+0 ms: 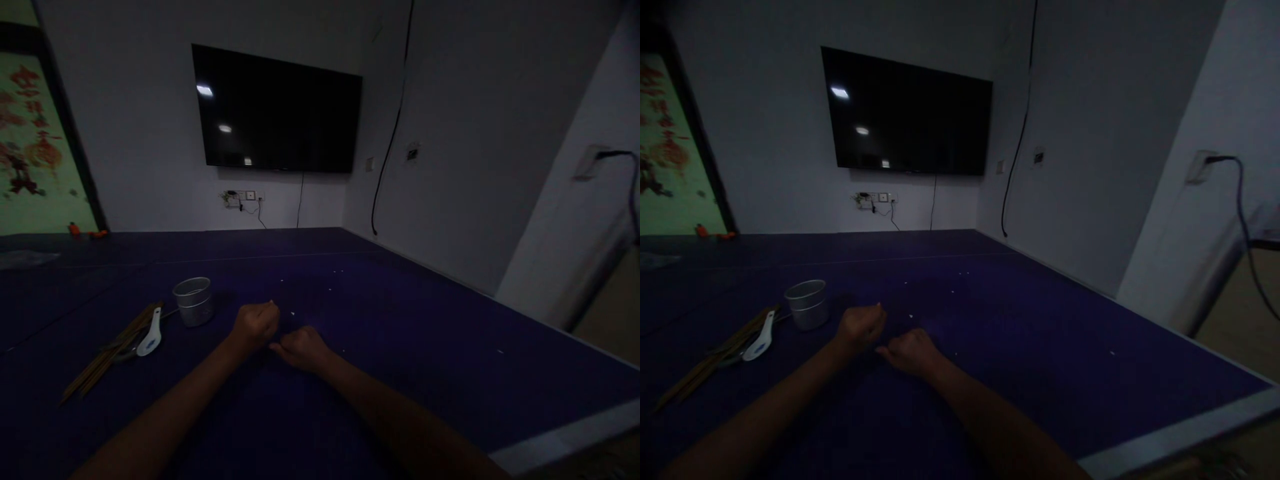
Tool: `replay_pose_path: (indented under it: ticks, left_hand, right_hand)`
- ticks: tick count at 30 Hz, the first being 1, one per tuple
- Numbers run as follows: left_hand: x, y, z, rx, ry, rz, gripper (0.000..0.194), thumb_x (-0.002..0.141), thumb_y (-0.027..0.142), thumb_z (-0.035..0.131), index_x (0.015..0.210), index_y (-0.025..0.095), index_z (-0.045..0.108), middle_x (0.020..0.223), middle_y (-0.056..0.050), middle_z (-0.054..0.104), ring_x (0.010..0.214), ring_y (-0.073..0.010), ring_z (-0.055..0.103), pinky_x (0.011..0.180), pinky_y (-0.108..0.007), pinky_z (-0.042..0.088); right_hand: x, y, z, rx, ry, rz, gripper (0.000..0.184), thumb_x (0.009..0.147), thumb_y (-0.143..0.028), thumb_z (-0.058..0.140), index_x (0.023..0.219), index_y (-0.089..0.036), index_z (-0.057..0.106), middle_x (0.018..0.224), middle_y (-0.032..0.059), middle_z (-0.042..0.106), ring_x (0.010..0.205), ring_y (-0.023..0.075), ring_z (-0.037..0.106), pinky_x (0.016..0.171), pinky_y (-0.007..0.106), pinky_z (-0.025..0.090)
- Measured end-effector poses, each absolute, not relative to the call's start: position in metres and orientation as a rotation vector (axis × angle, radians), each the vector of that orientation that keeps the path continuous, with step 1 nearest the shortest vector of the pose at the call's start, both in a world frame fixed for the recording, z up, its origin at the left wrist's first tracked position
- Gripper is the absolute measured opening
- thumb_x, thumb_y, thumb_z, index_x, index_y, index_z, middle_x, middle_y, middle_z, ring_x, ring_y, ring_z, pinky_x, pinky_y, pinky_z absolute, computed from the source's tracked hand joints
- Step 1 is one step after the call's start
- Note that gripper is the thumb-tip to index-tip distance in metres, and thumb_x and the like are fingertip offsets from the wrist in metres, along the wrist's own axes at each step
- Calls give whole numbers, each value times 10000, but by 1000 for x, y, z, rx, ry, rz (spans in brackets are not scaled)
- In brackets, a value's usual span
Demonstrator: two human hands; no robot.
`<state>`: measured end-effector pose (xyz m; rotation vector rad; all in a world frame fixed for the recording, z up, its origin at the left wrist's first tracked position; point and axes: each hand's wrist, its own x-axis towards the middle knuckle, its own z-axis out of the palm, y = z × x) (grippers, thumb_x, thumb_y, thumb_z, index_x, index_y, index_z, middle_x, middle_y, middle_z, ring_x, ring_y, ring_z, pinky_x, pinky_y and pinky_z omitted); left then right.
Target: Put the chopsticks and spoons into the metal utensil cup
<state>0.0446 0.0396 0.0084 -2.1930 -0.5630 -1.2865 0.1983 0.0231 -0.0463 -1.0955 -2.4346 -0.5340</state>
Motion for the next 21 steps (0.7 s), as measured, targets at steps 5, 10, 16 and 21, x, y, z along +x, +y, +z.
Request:
replay_pose_path:
  ticks: [5, 10, 16, 21]
  left_hand:
    - [31, 29, -20, -2276, -606, -1240, 364, 869, 131, 348, 515, 190, 408, 425, 54, 383, 378, -68, 332, 420, -201, 279]
    - [23, 18, -33, -2320, -678, -1233, 357, 877, 130, 341, 539, 186, 440, 428, 50, 416, 362, -65, 348, 410, -193, 282]
    - [18, 6, -46, -2338, -776, -1231, 333, 874, 135, 348, 563, 187, 453, 442, 45, 450, 360, -68, 391, 401, -187, 288]
    - [17, 3, -53, -2455, -824, -1176, 363, 901, 178, 344, 552, 190, 440, 437, 43, 452, 355, -69, 365, 394, -186, 289]
  right_hand:
    - [196, 24, -51, -1031, -2464, -556, 391, 910, -398, 455, 675, -166, 664, 590, 50, 673, 514, 142, 609, 505, 235, 355]
    - [195, 22, -52, -992, -2489, -590, 387, 905, -409, 457, 679, -166, 657, 592, 58, 675, 519, 146, 609, 493, 234, 349]
    - [194, 20, -50, -932, -2549, -649, 426, 898, -484, 459, 687, -165, 645, 584, 59, 670, 526, 148, 615, 492, 223, 354]
    - [195, 22, -52, -886, -2575, -671, 478, 889, -551, 438, 700, -161, 640, 574, 68, 667, 529, 162, 627, 480, 227, 351]
